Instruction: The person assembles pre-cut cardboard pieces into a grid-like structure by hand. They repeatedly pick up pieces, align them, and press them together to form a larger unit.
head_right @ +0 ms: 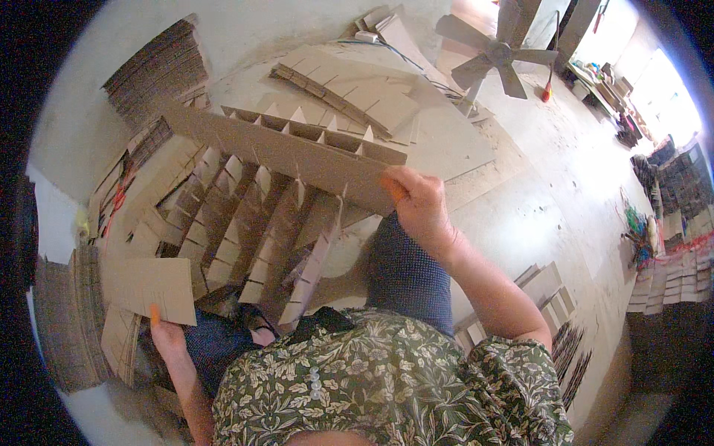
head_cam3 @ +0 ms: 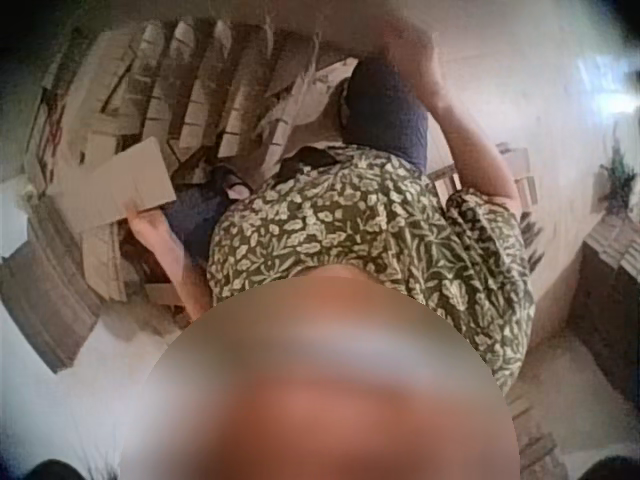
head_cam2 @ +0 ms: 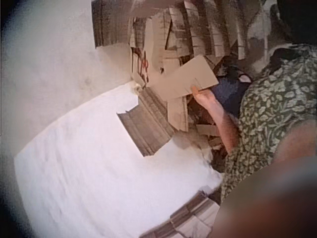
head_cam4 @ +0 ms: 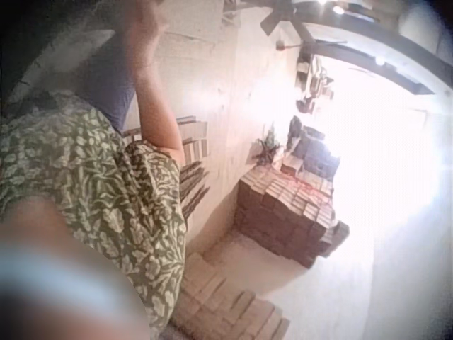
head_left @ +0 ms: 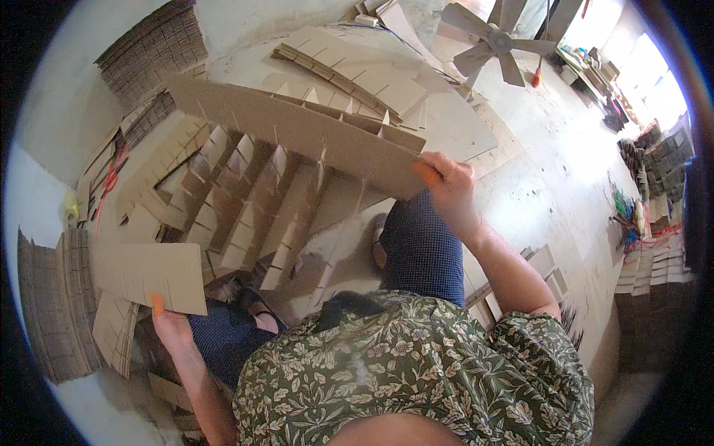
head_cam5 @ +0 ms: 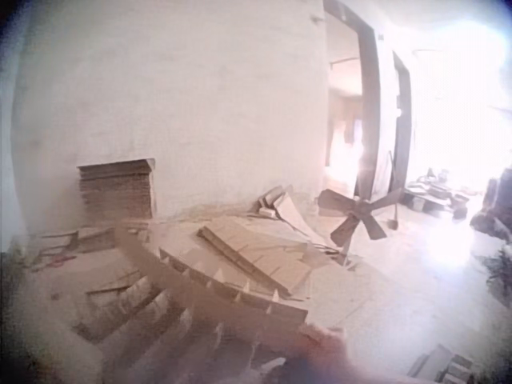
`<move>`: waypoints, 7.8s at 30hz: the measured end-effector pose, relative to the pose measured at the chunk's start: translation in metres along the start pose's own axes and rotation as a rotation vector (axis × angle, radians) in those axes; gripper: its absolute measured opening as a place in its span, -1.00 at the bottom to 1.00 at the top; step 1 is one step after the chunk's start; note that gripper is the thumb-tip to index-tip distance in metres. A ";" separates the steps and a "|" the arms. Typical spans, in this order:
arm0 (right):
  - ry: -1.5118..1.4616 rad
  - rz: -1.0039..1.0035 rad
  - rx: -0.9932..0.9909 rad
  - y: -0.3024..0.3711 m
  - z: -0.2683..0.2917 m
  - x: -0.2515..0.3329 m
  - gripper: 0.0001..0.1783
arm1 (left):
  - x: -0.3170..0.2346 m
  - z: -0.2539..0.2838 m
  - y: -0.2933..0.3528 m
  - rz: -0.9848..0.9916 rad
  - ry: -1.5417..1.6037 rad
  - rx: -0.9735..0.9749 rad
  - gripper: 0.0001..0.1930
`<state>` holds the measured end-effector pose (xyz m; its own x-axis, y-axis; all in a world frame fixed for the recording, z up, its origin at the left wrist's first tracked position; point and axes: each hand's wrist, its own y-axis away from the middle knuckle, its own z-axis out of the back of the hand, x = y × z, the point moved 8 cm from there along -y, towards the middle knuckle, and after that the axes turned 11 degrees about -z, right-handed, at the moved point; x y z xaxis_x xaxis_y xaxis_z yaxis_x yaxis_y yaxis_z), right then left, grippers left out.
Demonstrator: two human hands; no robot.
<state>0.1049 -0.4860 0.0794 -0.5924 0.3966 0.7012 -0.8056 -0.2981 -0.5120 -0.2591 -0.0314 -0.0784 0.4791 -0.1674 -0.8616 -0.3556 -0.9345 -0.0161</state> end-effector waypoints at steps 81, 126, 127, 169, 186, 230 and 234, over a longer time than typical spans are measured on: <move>-0.060 0.095 0.078 -0.045 -0.010 0.091 -0.61 | 0.023 -0.037 0.027 -0.001 0.158 0.031 -0.44; 0.244 0.229 0.334 0.015 -0.047 0.018 -0.55 | 0.024 -0.053 0.035 -0.006 -0.036 0.064 -0.51; 0.249 0.241 0.322 0.016 -0.049 0.016 -0.53 | 0.024 -0.052 0.034 -0.007 -0.037 0.057 -0.51; -0.438 0.041 0.794 0.083 -0.242 0.174 -0.90 | 0.020 -0.049 0.050 -0.053 -0.053 0.058 -0.83; -0.348 0.279 0.465 0.011 -0.121 0.159 -0.42 | 0.016 -0.065 0.048 -0.020 -0.001 0.136 -0.64; 0.323 0.305 0.472 0.015 -0.080 0.086 -0.38 | 0.049 -0.057 0.044 0.146 -0.449 0.292 -0.78; 0.448 0.336 0.537 0.026 -0.089 0.079 -0.37 | 0.047 -0.058 0.044 0.148 -0.465 0.285 -0.78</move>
<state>0.0366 -0.3851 0.0773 -0.8427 0.4892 0.2249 -0.5364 -0.7992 -0.2714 -0.2055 -0.0992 -0.0905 0.0268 -0.0743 -0.9969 -0.6256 -0.7790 0.0412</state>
